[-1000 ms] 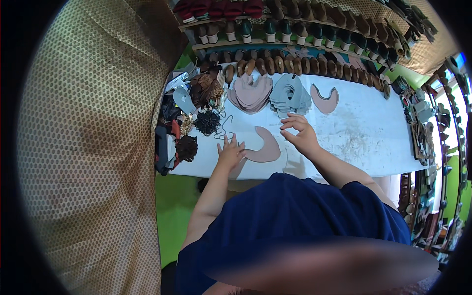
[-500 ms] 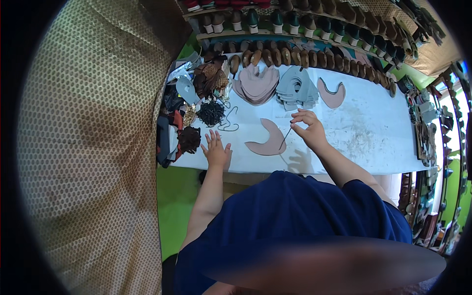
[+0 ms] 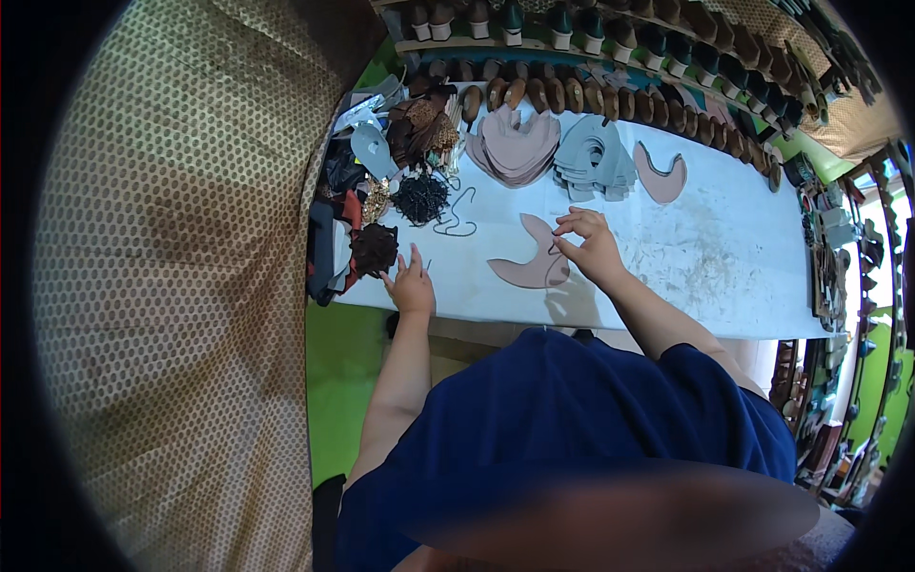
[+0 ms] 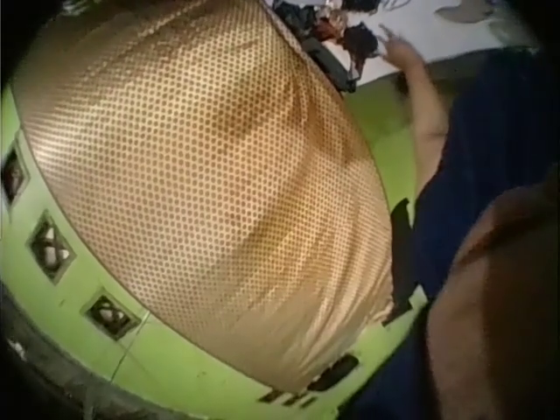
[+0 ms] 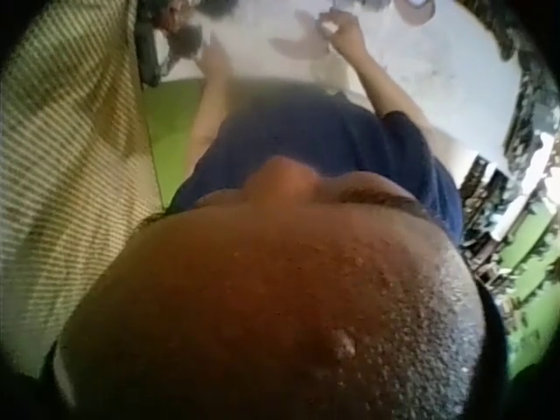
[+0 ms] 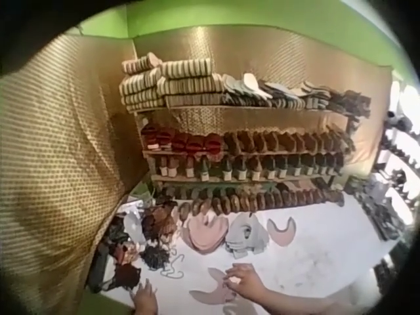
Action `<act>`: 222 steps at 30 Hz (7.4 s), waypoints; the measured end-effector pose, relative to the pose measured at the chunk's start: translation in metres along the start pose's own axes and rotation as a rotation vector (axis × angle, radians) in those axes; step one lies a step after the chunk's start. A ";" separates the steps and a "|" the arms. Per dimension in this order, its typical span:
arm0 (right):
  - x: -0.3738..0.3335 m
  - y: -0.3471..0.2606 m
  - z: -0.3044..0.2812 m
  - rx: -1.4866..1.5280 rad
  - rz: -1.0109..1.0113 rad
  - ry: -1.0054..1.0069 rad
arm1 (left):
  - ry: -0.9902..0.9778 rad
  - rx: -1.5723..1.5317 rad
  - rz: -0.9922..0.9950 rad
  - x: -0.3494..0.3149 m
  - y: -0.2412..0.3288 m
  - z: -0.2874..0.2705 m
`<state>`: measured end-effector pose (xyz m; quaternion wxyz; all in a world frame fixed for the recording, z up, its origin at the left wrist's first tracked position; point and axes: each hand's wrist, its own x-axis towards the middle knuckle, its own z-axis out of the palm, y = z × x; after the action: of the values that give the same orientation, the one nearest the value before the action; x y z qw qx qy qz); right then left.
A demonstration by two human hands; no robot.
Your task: Manually aligning and assembling leather shoe upper components on a workbench.
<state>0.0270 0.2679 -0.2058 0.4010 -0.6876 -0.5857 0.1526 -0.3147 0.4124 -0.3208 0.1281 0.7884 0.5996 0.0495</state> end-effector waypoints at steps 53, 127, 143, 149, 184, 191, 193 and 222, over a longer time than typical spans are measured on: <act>0.029 0.014 0.168 -0.544 -0.090 -0.447 | -0.015 -0.080 0.478 -0.031 0.072 0.035; -0.068 0.120 0.032 -0.510 -0.109 -0.260 | -0.018 0.232 0.499 -0.036 0.116 0.042; -0.089 0.111 0.036 -0.446 -0.109 -0.274 | -0.084 0.388 0.575 -0.037 0.128 0.042; -0.090 0.112 0.037 -0.421 -0.102 -0.245 | -0.128 0.420 0.582 -0.038 0.130 0.047; -0.108 0.131 0.033 -0.381 0.015 -0.188 | -0.217 0.109 0.712 -0.036 0.116 0.052; -0.074 0.140 0.028 -0.485 -0.087 -0.102 | -0.212 0.118 0.696 -0.039 0.116 0.053; -0.056 0.135 0.021 -0.487 -0.066 -0.134 | -0.196 0.110 0.693 -0.040 0.116 0.054; 0.001 0.159 0.050 -0.531 -0.060 -0.175 | -0.112 0.126 0.606 -0.047 0.124 0.066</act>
<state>0.1021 0.2890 -0.3529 0.1590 -0.7351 -0.6578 0.0409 -0.1966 0.3268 -0.3477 0.0913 0.9392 0.3311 0.0046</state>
